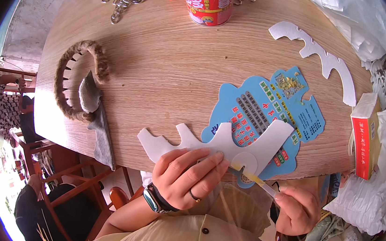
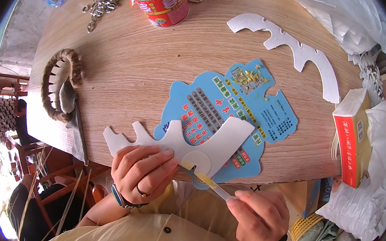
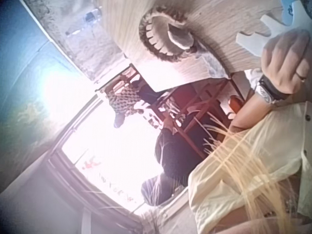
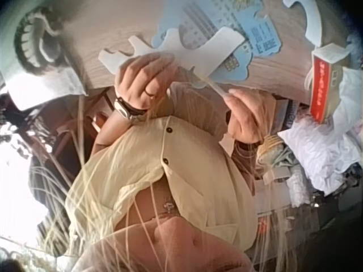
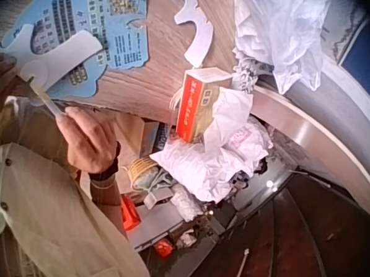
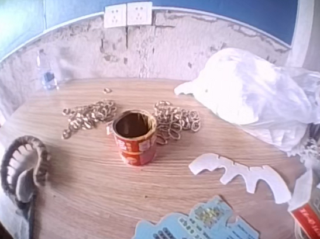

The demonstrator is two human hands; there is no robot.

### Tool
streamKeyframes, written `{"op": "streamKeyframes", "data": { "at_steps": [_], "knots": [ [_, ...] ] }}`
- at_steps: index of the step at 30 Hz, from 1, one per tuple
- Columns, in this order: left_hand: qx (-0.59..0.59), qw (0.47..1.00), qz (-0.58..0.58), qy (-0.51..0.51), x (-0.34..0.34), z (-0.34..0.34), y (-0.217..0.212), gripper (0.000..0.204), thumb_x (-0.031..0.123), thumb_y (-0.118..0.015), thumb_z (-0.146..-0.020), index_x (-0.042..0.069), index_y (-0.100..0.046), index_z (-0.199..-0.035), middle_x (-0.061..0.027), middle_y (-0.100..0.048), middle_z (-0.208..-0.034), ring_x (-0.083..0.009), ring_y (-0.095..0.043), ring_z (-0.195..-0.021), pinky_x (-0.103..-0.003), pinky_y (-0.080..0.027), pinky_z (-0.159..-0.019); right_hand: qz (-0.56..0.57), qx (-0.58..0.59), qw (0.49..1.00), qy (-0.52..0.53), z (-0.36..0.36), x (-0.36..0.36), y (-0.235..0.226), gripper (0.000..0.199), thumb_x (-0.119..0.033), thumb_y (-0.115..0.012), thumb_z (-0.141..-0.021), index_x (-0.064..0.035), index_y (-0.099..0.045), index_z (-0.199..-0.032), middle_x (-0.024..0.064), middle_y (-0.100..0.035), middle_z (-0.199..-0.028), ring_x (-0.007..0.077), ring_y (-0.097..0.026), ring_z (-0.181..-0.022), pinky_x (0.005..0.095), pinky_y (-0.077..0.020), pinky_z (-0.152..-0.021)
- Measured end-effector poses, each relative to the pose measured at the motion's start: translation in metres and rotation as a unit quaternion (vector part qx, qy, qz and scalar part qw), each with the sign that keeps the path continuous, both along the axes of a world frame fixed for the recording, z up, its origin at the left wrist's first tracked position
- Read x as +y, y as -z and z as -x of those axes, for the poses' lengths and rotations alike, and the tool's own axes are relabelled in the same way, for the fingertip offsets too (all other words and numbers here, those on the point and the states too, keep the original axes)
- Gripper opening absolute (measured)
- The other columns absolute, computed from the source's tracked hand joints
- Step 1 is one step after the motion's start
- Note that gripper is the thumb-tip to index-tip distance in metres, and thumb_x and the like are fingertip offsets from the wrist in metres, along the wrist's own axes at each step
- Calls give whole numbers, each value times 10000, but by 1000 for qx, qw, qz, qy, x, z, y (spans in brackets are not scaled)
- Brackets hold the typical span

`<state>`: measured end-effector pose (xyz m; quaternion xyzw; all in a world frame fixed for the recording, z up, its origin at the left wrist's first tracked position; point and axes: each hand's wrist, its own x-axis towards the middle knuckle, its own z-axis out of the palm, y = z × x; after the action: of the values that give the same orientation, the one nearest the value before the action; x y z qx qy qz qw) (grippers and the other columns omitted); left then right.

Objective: Gluing white felt decorative components onto metal rings and connecting them.

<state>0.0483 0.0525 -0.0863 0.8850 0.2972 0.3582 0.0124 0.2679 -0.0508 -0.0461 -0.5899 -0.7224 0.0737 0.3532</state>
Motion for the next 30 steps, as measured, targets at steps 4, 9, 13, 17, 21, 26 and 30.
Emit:
{"op": "streamKeyframes", "data": {
  "at_steps": [4, 9, 13, 17, 21, 26, 30],
  "knots": [
    [-2, 1000, 0, -2, 0, -1, 0, 217, 87, -693, -717, 111, -664, -930, 4, -661, -923, -144, -615, -848, -257, -464, -678, 10, 5, 1000, -4, 1, 1, -2, 244, 4, -691, -690, -110, -670, -905, 30, -626, -903, 175, -596, -675, 283, -439, -539],
    [-5, 1000, -3, -2, 0, -1, 1, 218, 96, -691, -721, 114, -665, -938, 2, -659, -941, -144, -614, -855, -258, -463, -682, 2, -1, 1000, 7, 0, 1, -1, 244, 20, -669, -696, -113, -670, -900, 31, -623, -899, 176, -589, -668, 284, -442, -537],
    [11, 1000, 8, 4, 0, 2, -1, 221, 109, -680, -734, 114, -667, -955, 1, -658, -953, -146, -613, -863, -259, -464, -686, 1, 3, 1000, -12, 0, 1, -3, 264, 36, -656, -691, -119, -670, -904, 36, -621, -902, 180, -585, -666, 285, -448, -538],
    [8, 1000, 6, 5, 0, 2, 1, 228, 118, -667, -743, 114, -669, -971, -1, -658, -960, -148, -612, -871, -261, -466, -692, 2, 2, 1000, 7, 0, 1, 0, 280, 45, -645, -689, -124, -669, -911, 39, -619, -908, 181, -583, -663, 283, -448, -537],
    [13, 1000, 4, 5, -1, 3, 0, 233, 128, -662, -747, 112, -667, -979, -2, -658, -964, -149, -611, -874, -263, -466, -697, 4, 2, 1000, 5, 0, 2, -1, 291, 51, -635, -687, -125, -668, -916, 39, -618, -911, 184, -584, -665, 288, -450, -540],
    [16, 1000, 7, 7, -1, 3, -1, 239, 137, -662, -744, 111, -667, -982, -4, -659, -968, -150, -611, -875, -264, -465, -697, 2, 18, 1000, 9, 0, 3, -2, 295, 51, -633, -686, -124, -667, -920, 38, -618, -908, 185, -586, -671, 290, -449, -539],
    [19, 1000, 9, 9, -1, 3, -1, 242, 140, -665, -737, 111, -671, -977, -5, -659, -967, -150, -610, -872, -263, -465, -697, 7, 18, 1000, -8, 2, 6, -2, 298, 53, -633, -679, -117, -665, -922, 42, -618, -905, 185, -586, -672, 288, -448, -542]
  ]
}}
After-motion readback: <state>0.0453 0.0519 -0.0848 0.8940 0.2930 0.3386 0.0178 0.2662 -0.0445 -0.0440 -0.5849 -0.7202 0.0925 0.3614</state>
